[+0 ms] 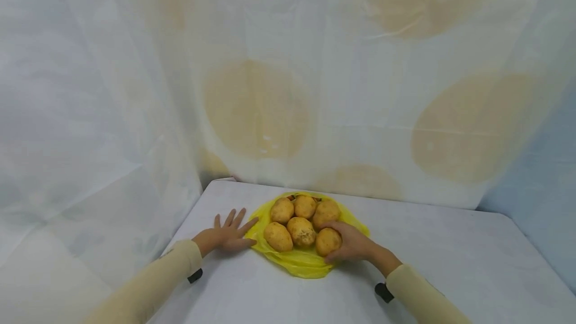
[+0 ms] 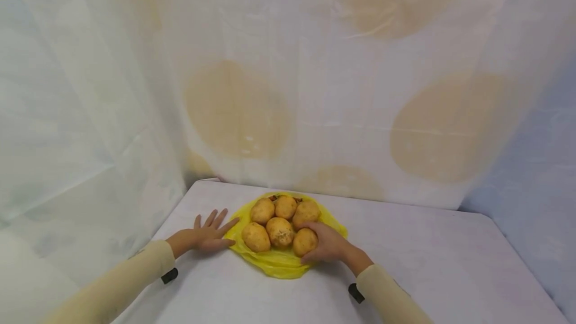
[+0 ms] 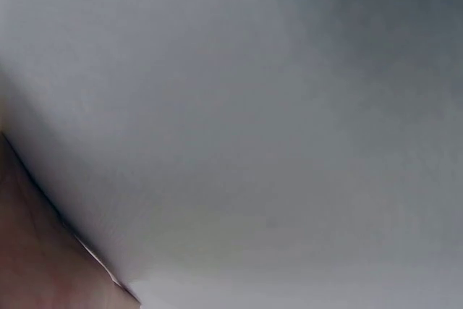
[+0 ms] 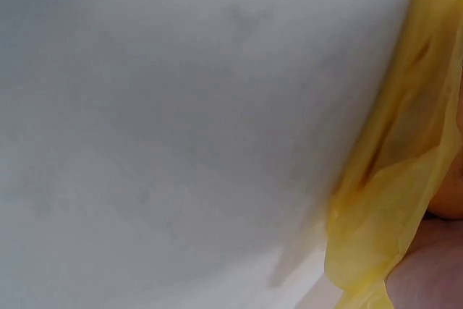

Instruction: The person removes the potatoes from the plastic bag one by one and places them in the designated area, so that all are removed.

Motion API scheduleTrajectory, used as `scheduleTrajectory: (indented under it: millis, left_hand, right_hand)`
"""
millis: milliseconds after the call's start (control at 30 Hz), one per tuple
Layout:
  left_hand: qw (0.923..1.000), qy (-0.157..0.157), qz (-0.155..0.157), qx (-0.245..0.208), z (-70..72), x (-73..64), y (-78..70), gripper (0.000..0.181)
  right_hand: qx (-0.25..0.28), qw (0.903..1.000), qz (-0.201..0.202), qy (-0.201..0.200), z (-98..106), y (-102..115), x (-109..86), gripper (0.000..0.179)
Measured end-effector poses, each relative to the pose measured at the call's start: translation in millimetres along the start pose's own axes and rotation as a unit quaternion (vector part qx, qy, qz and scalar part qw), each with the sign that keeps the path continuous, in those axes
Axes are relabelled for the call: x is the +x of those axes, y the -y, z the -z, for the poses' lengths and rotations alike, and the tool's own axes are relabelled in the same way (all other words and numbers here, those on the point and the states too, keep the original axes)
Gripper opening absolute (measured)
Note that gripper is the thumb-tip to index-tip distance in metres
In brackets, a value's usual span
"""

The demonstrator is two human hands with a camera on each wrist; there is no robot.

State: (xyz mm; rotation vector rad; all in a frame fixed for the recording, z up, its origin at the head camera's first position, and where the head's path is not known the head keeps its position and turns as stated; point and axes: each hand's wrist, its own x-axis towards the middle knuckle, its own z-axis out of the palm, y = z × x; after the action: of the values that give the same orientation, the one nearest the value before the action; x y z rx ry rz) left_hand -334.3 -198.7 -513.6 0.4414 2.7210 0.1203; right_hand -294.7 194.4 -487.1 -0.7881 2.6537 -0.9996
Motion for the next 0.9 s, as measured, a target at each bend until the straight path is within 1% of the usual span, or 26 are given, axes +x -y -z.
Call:
scheduleTrajectory:
  millis: [100, 167, 300, 367, 467, 533, 667, 767, 900]
  left_hand:
    - [1.0000, -0.001, 0.007, -0.002, -1.8, 2.6, 1.7, 0.087]
    - [1.0000, -0.001, 0.002, -0.006, -2.4, 1.9, 1.6, 0.087]
    - [0.9999, 0.005, -0.008, -0.005, 0.2, -2.3, -0.3, 0.089]
    - [0.9999, 0.003, -0.015, -0.002, 2.3, -4.3, -1.8, 0.089]
    - [0.9999, 0.001, -0.017, 0.001, 7.1, -7.6, -5.0, 0.085]
    - [0.9999, -0.002, -0.015, 0.003, 9.0, -10.2, -6.1, 0.083]
    - [1.0000, 0.000, 0.003, 0.002, 3.4, -7.3, -0.8, 0.084]
    - [1.0000, 0.002, 0.007, 0.001, 1.0, -5.4, 1.8, 0.085]
    - [1.0000, -0.003, -0.003, 0.002, 4.4, -10.9, -2.2, 0.083]
  right_hand:
    - [-0.004, 0.9999, 0.003, -0.010, 1, 2, -0.1, 0.087]
    - [-0.008, 0.9999, 0.002, -0.012, 2, 4, -0.8, 0.085]
    - [-0.021, 0.9997, -0.007, -0.008, 5, 8, -1.3, 0.082]
    - [-0.025, 0.9996, -0.009, -0.009, 7, 12, -2.0, 0.082]
    - [-0.023, 0.9996, -0.009, -0.010, 11, 17, -2.5, 0.082]
    - [-0.016, 0.9998, -0.001, -0.014, 12, 21, -2.2, 0.081]
    - [0.001, 0.9988, 0.038, -0.031, 15, 30, 0.1, 0.076]
    - [0.009, 0.9971, 0.061, -0.045, 19, 35, 3.0, 0.074]
    - [0.010, 0.9974, 0.047, -0.054, 25, 38, 6.8, 0.074]
